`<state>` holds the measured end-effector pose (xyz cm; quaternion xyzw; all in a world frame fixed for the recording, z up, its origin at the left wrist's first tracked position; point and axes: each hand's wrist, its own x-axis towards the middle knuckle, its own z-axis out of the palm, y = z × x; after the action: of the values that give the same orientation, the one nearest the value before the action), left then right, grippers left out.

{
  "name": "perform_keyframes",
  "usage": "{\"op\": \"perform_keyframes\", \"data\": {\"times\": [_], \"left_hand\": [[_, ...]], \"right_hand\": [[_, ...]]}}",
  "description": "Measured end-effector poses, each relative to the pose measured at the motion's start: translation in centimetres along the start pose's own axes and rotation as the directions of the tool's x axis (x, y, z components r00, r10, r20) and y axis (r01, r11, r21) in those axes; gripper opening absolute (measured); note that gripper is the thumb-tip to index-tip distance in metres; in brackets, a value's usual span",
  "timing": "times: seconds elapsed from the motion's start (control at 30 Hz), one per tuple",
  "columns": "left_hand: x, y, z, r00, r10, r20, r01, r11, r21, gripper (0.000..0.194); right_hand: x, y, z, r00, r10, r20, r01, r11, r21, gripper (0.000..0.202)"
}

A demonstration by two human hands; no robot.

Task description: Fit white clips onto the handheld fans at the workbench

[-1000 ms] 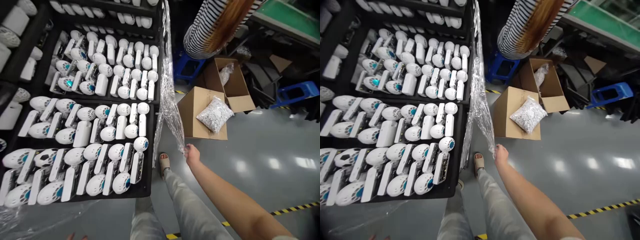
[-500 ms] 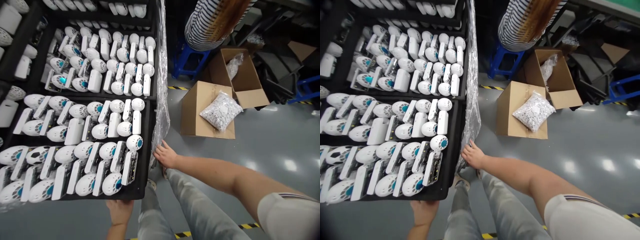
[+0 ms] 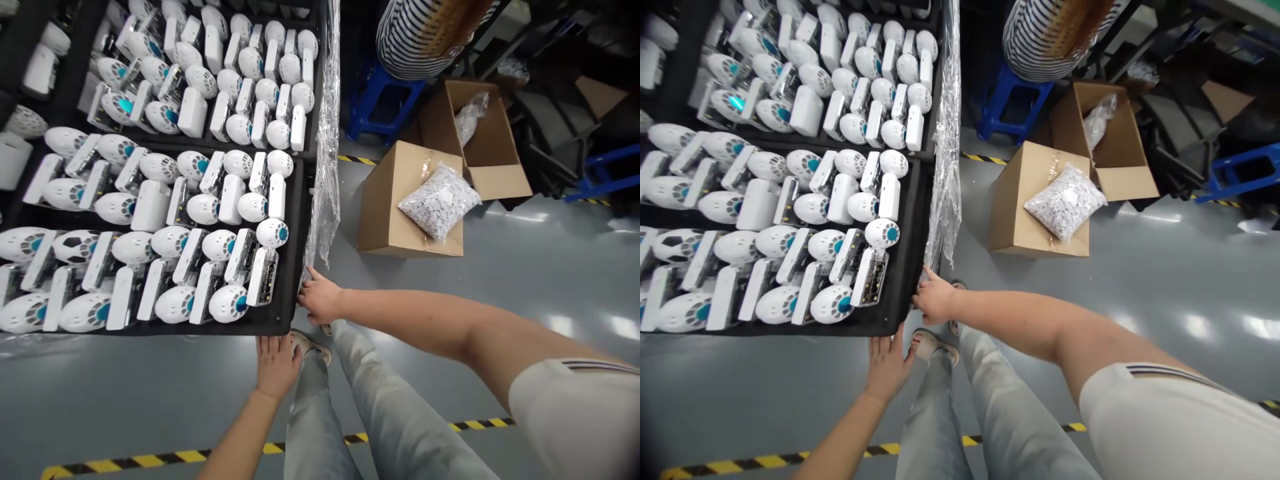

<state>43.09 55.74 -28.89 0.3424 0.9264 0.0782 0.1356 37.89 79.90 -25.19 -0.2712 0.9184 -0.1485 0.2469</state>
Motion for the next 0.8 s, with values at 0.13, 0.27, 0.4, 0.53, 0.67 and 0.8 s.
{"op": "perform_keyframes", "data": {"times": [0.13, 0.27, 0.4, 0.53, 0.67, 0.8], "left_hand": [[0.3, 1.2, -0.5, 0.999, -0.038, 0.014, 0.037, 0.999, 0.030, 0.050], [0.4, 3.0, -0.8, 0.999, -0.036, 0.032, 0.034, 0.998, 0.055, 0.058], [1.4, 4.5, -1.6, 0.997, -0.067, 0.027, 0.064, 0.992, 0.105, 0.055], [2.6, 4.2, -2.5, 0.997, -0.070, 0.037, 0.063, 0.985, 0.159, 0.043], [3.5, 2.7, -2.4, 0.990, -0.046, 0.132, 0.021, 0.982, 0.187, 0.033], [4.7, 2.2, -1.7, 0.975, -0.112, 0.193, 0.072, 0.976, 0.203, 0.029]], "right_hand": [[-1.0, -2.3, 1.2, 0.991, 0.123, -0.061, -0.121, 0.992, 0.030, 0.054], [-1.8, -4.1, 2.2, 0.975, 0.193, -0.112, -0.188, 0.981, 0.056, 0.046], [-2.3, -5.6, 2.7, 0.957, 0.245, -0.156, -0.240, 0.969, 0.050, 0.043], [-2.0, -6.1, 2.7, 0.947, 0.245, -0.208, -0.252, 0.968, -0.006, 0.038], [-0.8, -5.1, 3.0, 0.961, 0.155, -0.229, -0.178, 0.980, -0.084, 0.033], [0.3, -3.4, 3.8, 0.970, 0.047, -0.237, -0.077, 0.990, -0.117, 0.033]]}}
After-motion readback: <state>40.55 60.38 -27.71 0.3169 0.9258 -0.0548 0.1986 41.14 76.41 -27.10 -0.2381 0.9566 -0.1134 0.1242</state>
